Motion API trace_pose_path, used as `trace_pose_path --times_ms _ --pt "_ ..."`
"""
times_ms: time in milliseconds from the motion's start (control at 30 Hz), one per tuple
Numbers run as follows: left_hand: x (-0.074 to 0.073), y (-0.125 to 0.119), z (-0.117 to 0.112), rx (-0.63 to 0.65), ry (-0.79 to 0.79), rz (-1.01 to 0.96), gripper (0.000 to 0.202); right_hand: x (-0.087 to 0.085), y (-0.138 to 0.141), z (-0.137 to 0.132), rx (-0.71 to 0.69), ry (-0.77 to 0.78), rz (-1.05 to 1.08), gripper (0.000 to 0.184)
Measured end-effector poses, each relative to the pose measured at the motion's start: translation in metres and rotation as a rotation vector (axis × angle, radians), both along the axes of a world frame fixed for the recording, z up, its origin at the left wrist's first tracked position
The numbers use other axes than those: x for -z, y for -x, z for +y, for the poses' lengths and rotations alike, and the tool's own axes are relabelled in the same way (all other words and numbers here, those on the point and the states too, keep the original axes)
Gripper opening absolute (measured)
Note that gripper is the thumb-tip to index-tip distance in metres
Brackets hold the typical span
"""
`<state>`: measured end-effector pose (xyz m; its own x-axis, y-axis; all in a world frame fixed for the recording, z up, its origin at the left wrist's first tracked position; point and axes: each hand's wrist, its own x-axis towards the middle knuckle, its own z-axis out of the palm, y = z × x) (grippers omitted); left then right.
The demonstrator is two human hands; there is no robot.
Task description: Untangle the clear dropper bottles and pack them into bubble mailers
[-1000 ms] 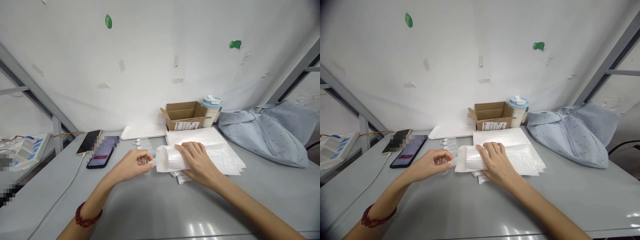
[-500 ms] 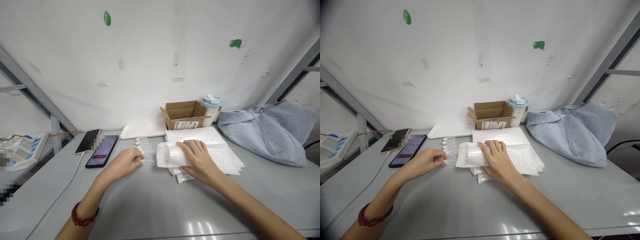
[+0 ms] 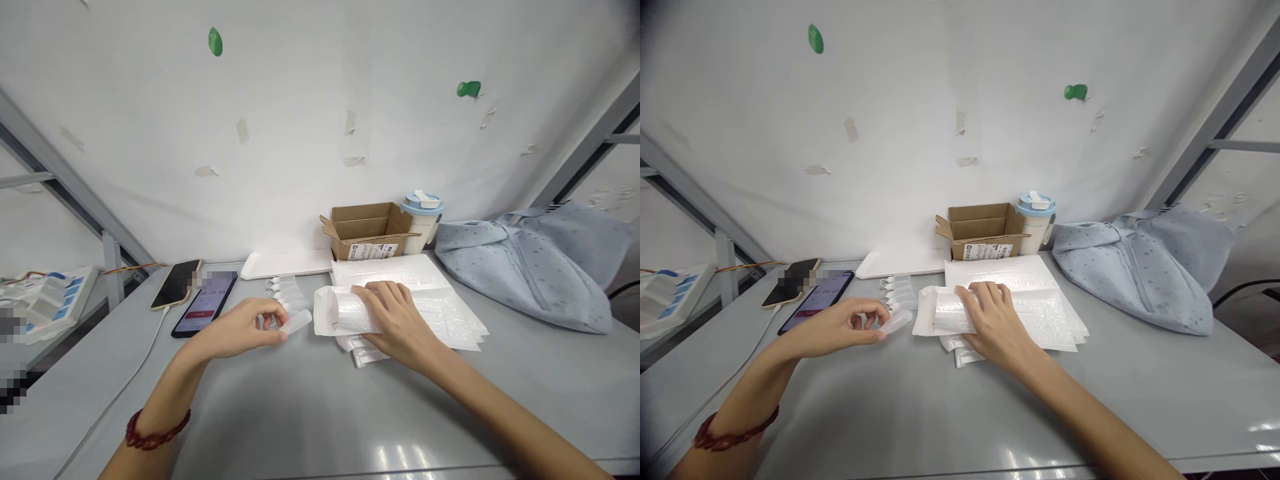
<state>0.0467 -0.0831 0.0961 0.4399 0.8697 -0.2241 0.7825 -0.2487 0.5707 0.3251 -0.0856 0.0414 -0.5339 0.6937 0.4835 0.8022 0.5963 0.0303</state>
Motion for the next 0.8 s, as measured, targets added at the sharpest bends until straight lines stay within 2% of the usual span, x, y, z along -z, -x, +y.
trace_pose_path --times_ms 67,167,300,467,567,667,800 --pt "-0.005 -0.001 -0.002 -0.014 -0.018 -0.071 0.023 0.001 0.0 0.0 -0.002 0.003 -0.004 0.058" --pt "-0.004 -0.007 -0.003 -0.009 -0.007 -0.158 0.023 0.001 0.0 -0.001 -0.006 -0.002 -0.01 0.058" --pt "0.008 -0.015 -0.003 -0.03 -0.016 -0.205 0.027 0.001 0.001 -0.001 -0.009 -0.012 -0.018 0.058" --pt "0.027 -0.036 -0.008 -0.04 -0.168 -0.293 0.025 0.002 0.003 -0.003 -0.046 -0.014 0.0 0.051" --pt "0.039 -0.053 -0.015 0.017 -0.312 -0.329 0.022 0.002 0.006 -0.005 -0.083 -0.014 0.021 0.046" --pt "0.049 -0.066 -0.022 0.125 -0.446 -0.346 0.029 0.003 0.007 -0.007 -0.111 -0.017 0.022 0.045" --pt "0.053 -0.071 -0.027 0.214 -0.518 -0.376 0.035 0.003 0.007 -0.008 -0.122 -0.014 0.02 0.047"
